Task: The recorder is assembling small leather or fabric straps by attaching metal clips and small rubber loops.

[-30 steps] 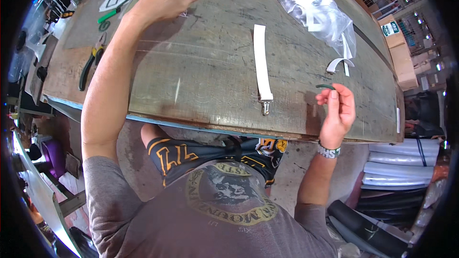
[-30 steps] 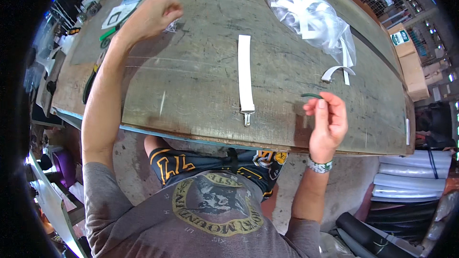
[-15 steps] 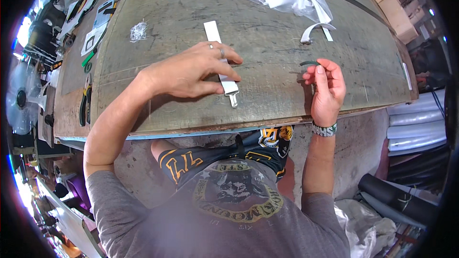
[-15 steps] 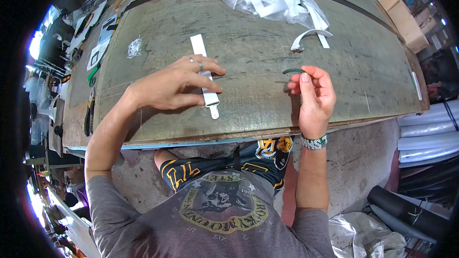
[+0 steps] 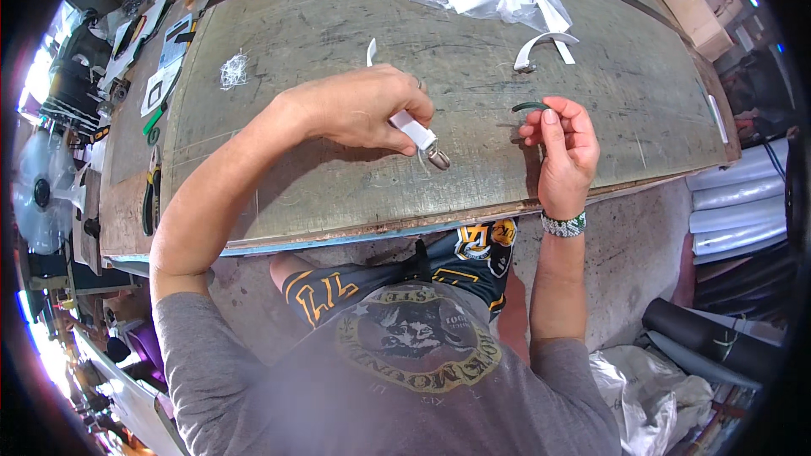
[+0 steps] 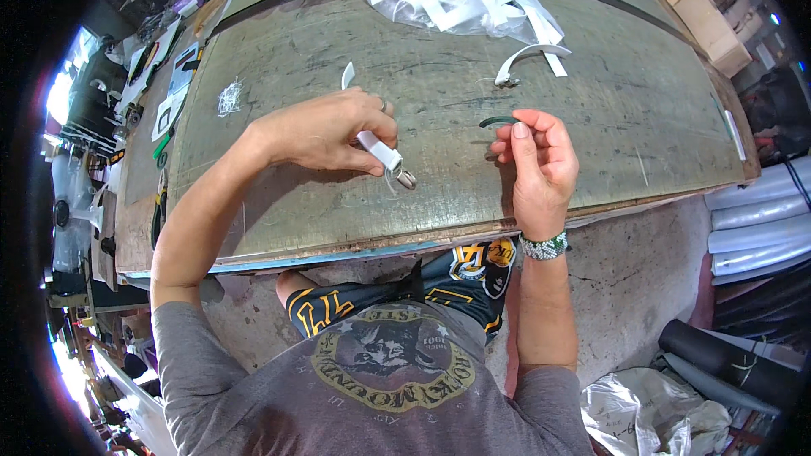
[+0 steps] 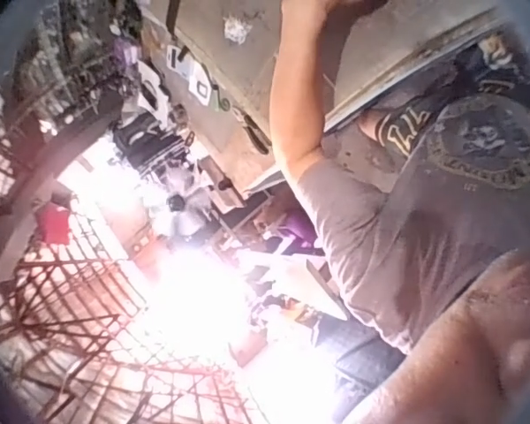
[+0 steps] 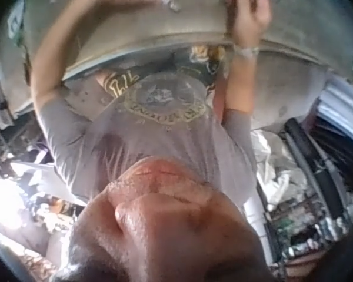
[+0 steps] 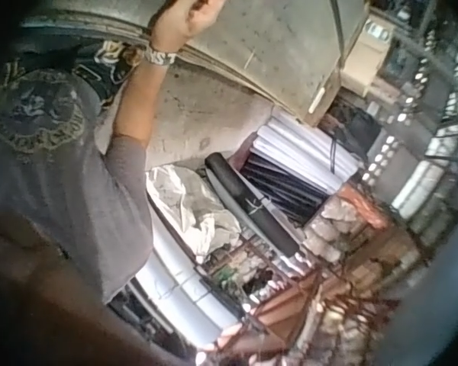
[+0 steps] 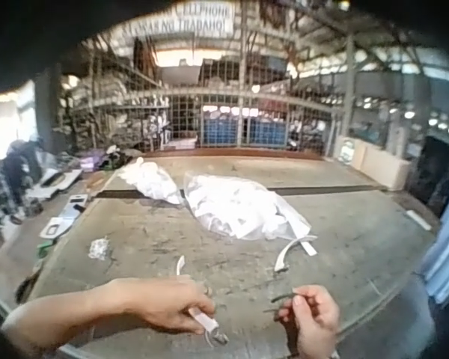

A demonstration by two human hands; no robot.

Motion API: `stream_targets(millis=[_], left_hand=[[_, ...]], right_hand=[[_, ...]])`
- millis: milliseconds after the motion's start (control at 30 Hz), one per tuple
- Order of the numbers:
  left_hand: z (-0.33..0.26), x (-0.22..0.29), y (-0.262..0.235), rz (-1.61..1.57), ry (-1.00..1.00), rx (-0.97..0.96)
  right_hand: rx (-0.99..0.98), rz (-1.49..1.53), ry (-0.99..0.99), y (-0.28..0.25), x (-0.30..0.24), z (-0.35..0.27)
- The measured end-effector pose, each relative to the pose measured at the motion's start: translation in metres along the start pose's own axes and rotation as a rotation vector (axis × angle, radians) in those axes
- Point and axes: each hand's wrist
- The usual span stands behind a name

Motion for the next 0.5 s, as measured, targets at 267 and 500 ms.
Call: stream_targets(millis=[267, 500], left_hand=[[-0.007, -0.009, 0.0, -0.029, 0.023, 0.095], [0.007, -0.005, 0.009, 0.109, 0.145, 0.226]], right_hand=[[-0.008, -0.017, 0.01, 0.002, 0.001, 0.002], [0.014, -0.012, -0.009, 0.0, 0.002, 0.001]])
Point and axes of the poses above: each hand's wrist, its own z-axis towards the middle knuckle, its own y-axis out of the palm, x = y × z, and after that the axes turned 4 degrees about z, right-handed
